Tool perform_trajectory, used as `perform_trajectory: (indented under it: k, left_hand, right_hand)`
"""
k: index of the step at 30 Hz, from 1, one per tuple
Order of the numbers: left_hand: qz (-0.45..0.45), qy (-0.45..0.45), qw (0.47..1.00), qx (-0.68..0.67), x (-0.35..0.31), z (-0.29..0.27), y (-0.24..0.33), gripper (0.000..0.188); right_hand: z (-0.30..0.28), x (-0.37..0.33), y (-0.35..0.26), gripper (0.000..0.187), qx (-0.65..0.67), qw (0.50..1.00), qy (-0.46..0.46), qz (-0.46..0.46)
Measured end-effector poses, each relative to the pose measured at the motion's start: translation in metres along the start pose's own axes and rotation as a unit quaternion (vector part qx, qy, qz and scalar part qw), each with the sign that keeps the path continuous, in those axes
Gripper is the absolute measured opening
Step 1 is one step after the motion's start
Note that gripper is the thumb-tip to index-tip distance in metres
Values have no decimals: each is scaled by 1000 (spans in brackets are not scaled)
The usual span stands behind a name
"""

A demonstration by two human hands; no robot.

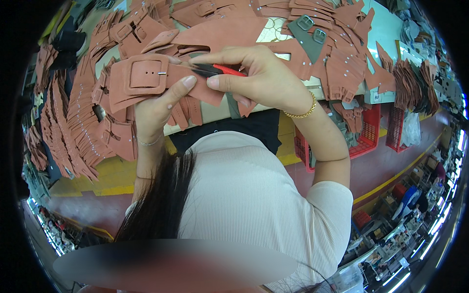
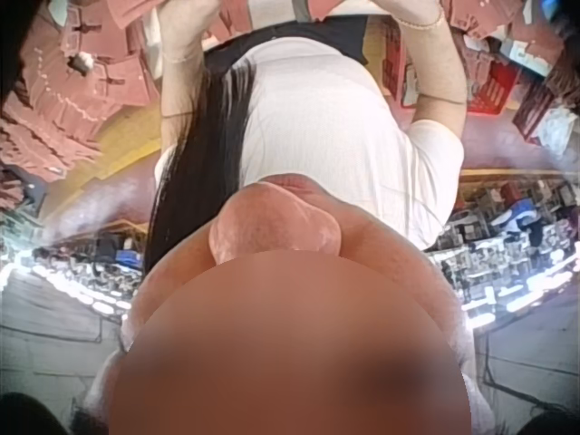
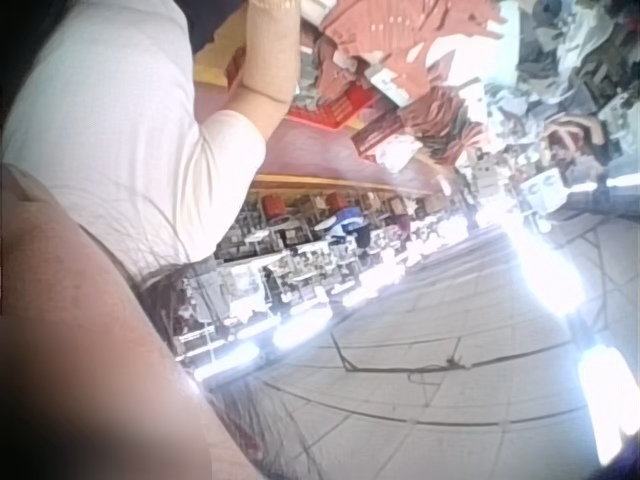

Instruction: The person picks up reddish-brown leather belt parts from a table, aligns them, and uses a red utility knife to trim edges and remove small excess material. The person then places the trimmed pieces back on the table.

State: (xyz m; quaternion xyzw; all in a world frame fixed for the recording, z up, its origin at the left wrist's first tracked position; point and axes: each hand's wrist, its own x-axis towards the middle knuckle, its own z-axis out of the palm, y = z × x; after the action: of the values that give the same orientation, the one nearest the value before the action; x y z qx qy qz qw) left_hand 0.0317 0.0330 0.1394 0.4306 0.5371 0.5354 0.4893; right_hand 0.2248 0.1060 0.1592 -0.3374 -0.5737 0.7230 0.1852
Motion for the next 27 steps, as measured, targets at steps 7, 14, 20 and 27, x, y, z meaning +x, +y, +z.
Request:
perform_trajectory:
  k: [7, 14, 20, 27]
  left_hand:
    - [17, -8, 1000, -24, -1, 2, 1, 33]
    - [22, 11, 1000, -5, 2, 2, -5, 36]
    - [-2, 9, 1000, -25, 1, 0, -5, 39]
    - [-3, -5, 1000, -4, -1, -1, -1, 32]
  right_hand:
    - [-2, 5, 1, 32, -32, 999, -13, -34]
    - [8, 4, 10, 32, 47, 997, 28, -50]
    - [8, 0, 4, 32, 51, 998, 36, -18]
    - [-1, 1, -3, 33, -32, 999, -17, 0]
